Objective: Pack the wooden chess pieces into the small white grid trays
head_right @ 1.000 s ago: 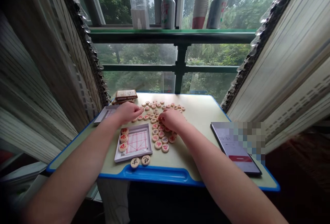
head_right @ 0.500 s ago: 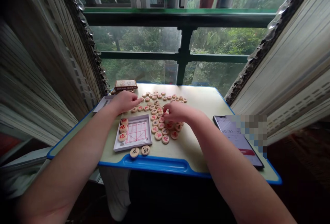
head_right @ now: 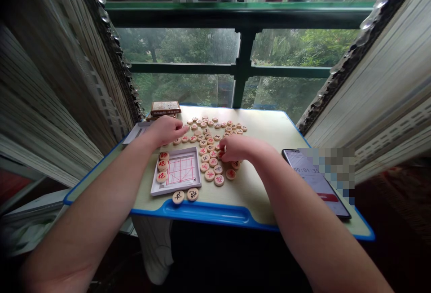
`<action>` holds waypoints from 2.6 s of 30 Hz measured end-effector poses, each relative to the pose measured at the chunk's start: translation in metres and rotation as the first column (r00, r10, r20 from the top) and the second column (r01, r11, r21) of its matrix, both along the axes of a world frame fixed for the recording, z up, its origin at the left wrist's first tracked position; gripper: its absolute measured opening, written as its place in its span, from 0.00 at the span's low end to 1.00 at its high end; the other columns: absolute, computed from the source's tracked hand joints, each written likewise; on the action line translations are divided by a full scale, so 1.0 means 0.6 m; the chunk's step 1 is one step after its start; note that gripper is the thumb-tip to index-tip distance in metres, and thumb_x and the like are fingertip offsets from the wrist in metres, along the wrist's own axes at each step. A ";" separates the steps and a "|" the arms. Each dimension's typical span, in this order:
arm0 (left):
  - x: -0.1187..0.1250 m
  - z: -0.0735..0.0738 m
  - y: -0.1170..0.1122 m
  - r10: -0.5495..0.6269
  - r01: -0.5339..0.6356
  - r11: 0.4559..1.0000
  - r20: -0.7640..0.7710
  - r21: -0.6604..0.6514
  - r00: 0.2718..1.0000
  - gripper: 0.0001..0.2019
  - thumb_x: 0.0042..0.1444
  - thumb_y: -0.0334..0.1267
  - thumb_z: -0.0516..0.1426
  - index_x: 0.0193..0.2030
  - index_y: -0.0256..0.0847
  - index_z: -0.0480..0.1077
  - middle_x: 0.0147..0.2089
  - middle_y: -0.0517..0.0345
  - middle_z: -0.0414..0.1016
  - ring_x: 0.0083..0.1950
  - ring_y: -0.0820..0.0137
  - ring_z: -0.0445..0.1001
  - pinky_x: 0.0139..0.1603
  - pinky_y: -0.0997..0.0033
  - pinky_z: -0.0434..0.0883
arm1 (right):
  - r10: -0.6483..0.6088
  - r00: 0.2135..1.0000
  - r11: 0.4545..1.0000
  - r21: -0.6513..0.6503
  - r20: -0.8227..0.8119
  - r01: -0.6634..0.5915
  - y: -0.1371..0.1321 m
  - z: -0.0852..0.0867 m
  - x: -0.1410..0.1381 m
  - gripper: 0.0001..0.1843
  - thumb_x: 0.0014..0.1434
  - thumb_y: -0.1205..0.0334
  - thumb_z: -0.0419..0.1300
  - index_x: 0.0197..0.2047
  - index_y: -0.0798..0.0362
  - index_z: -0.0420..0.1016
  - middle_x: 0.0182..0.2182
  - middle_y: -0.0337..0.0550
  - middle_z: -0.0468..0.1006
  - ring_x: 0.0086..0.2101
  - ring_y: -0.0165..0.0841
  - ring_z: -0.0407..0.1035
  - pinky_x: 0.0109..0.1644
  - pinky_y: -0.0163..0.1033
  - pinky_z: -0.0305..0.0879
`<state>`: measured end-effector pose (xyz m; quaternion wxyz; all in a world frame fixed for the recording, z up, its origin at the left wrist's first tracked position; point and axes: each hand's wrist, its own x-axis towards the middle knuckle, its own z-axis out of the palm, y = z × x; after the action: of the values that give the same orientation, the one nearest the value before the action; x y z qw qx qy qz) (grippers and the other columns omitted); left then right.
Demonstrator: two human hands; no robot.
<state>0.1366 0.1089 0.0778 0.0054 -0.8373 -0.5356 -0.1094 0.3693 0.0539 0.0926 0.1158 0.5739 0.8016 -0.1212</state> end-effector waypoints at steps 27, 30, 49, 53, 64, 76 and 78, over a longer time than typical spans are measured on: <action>0.001 -0.008 0.003 -0.041 0.038 0.998 0.047 0.059 0.998 0.24 0.56 0.52 0.47 0.18 0.38 0.69 0.20 0.54 0.69 0.23 0.71 0.61 0.26 0.69 0.49 | 0.246 0.946 0.954 -0.122 -0.212 -0.276 -0.067 0.029 -0.066 0.16 0.48 0.47 0.61 0.31 0.52 0.78 0.25 0.39 0.76 0.23 0.28 0.64 0.26 0.33 0.53; 0.002 -0.006 0.002 -0.038 0.036 0.998 0.028 0.059 0.999 0.24 0.57 0.51 0.47 0.19 0.38 0.71 0.21 0.52 0.71 0.24 0.70 0.63 0.26 0.69 0.49 | 0.270 0.958 0.953 -0.118 -0.093 -0.280 -0.086 0.028 -0.089 0.21 0.44 0.40 0.62 0.26 0.52 0.78 0.20 0.40 0.74 0.21 0.29 0.62 0.24 0.35 0.51; 0.002 -0.007 -0.001 -0.070 0.083 0.992 0.129 -0.092 0.989 0.20 0.50 0.54 0.54 0.21 0.38 0.70 0.20 0.58 0.68 0.22 0.74 0.58 0.25 0.71 0.50 | 0.146 0.985 0.989 0.013 0.088 -0.147 -0.093 0.032 -0.089 0.16 0.46 0.52 0.56 0.29 0.53 0.79 0.24 0.47 0.77 0.23 0.35 0.67 0.24 0.37 0.54; 0.006 -0.004 -0.007 -0.081 0.102 0.984 0.147 -0.144 0.986 0.20 0.49 0.54 0.54 0.22 0.37 0.70 0.21 0.59 0.68 0.22 0.74 0.59 0.24 0.71 0.52 | 0.096 0.984 0.994 -0.059 0.150 -0.088 -0.081 0.035 -0.074 0.13 0.45 0.55 0.57 0.27 0.53 0.79 0.24 0.47 0.77 0.23 0.36 0.67 0.24 0.37 0.54; -0.013 -0.010 0.009 -0.122 0.320 0.706 0.336 -0.632 0.934 0.15 0.39 0.36 0.57 0.38 0.40 0.74 0.37 0.58 0.77 0.37 0.69 0.73 0.33 0.75 0.67 | 0.059 0.998 0.998 0.033 -0.007 -0.059 -0.056 0.019 -0.064 0.17 0.50 0.51 0.58 0.41 0.46 0.77 0.35 0.44 0.79 0.31 0.37 0.70 0.29 0.36 0.57; 0.000 -0.021 0.008 -0.039 0.341 0.773 0.496 -0.535 0.868 0.14 0.41 0.40 0.61 0.35 0.36 0.74 0.36 0.54 0.78 0.36 0.69 0.73 0.36 0.71 0.68 | 0.098 0.995 0.995 0.038 -0.004 -0.098 -0.048 0.017 -0.054 0.18 0.50 0.61 0.57 0.45 0.45 0.76 0.34 0.44 0.78 0.29 0.34 0.69 0.28 0.35 0.55; 0.001 -0.019 0.006 -0.054 0.346 0.771 0.487 -0.534 0.872 0.13 0.41 0.39 0.61 0.35 0.36 0.74 0.37 0.54 0.78 0.37 0.69 0.73 0.36 0.71 0.68 | 0.119 0.993 0.992 0.049 0.001 -0.119 -0.051 0.017 -0.057 0.18 0.50 0.62 0.57 0.45 0.45 0.76 0.33 0.44 0.78 0.28 0.34 0.69 0.29 0.35 0.55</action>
<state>0.1370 0.1126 0.0667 -0.3974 -0.7998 -0.4336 -0.1203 0.3351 0.0234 0.1026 0.1082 0.5276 0.8372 -0.0949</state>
